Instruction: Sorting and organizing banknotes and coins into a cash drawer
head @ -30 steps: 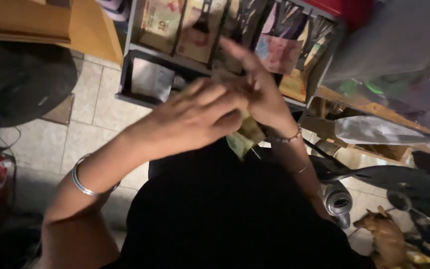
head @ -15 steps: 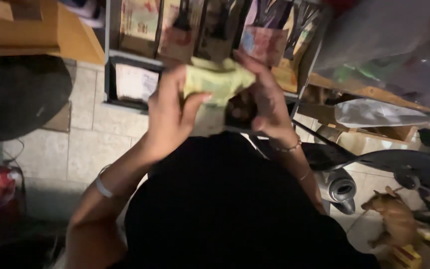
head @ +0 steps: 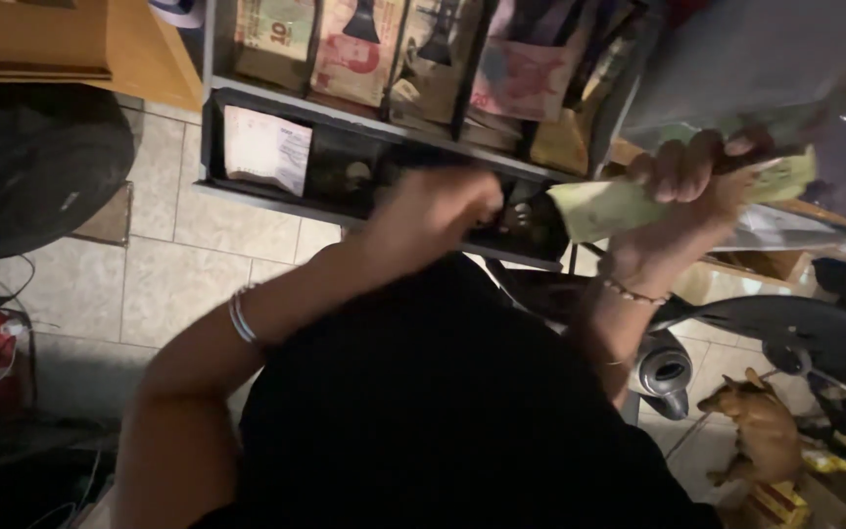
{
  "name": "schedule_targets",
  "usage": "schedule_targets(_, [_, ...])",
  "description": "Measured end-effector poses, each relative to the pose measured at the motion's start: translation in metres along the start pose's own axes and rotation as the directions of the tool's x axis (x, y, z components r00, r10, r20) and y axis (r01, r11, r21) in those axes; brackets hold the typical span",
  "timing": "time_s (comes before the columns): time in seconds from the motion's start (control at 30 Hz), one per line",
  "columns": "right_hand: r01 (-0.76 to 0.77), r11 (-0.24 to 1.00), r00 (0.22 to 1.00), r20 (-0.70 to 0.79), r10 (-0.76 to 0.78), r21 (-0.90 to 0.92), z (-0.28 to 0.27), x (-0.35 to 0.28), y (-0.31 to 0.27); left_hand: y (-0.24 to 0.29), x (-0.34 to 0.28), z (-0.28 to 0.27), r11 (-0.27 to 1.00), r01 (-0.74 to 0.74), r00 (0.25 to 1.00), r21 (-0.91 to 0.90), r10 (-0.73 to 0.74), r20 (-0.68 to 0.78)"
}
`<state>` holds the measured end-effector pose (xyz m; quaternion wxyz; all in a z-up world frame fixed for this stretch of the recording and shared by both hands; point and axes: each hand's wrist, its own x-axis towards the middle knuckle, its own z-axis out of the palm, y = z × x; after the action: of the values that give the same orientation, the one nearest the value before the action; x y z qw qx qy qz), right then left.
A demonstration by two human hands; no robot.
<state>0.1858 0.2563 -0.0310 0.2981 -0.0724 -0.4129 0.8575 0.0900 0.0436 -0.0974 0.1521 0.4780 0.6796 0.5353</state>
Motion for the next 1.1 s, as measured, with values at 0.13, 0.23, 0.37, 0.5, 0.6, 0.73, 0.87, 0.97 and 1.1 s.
schedule_targets(0.13, [-0.018, 0.833, 0.946, -0.278, -0.165, -0.553, -0.003, -0.012, 0.002, 0.001, 0.068, -0.018, 0.778, -0.084, 0.992, 0.622, 0.126, -0.024])
schedule_targets(0.23, [-0.103, 0.735, 0.95, -0.286, -0.127, -0.67, 0.032, -0.021, 0.012, -0.014, 0.105, -0.008, 0.564, 0.0, 0.975, 0.826, 0.183, -0.124])
schedule_targets(0.37, [-0.086, 0.882, 0.961, -0.273, -0.049, -0.463, 0.057, -0.024, 0.015, -0.033, 0.116, 0.004, 0.463, 0.061, 0.98, 0.884, 0.141, -0.141])
schedule_targets(0.5, [-0.117, 0.876, 0.939, -0.34, -0.056, -0.467, 0.052, -0.022, 0.01, -0.041, 0.113, 0.009, 0.467, 0.042, 0.955, 0.883, 0.241, -0.173])
schedule_targets(0.6, [-0.14, 0.885, 0.918, -0.392, -0.052, -0.445, 0.059, -0.021, 0.01, -0.039, 0.112, 0.006, 0.476, 0.016, 0.968, 0.879, 0.214, -0.133])
schedule_targets(0.73, [-0.109, 0.913, 0.959, -0.285, -0.008, -0.393, 0.056, -0.022, 0.018, -0.038, 0.114, 0.006, 0.468, 0.052, 0.99, 0.882, 0.093, -0.108])
schedule_targets(0.87, [-0.1, 0.893, 0.963, -0.267, -0.024, -0.44, 0.056, -0.021, 0.02, -0.036, 0.113, 0.005, 0.396, 0.073, 0.974, 0.915, 0.17, -0.151])
schedule_targets(0.97, [-0.184, 0.704, 0.964, -0.267, -0.008, -0.686, 0.015, -0.026, 0.021, 0.001, 0.097, -0.007, 0.669, 0.062, 0.996, 0.74, 0.003, -0.087])
schedule_targets(1.1, [0.239, -0.302, 0.956, 0.279, -0.095, -0.923, 0.012, -0.038, -0.009, -0.021, 0.102, 0.018, 0.378, 0.161, 0.932, 0.912, 0.247, -0.267])
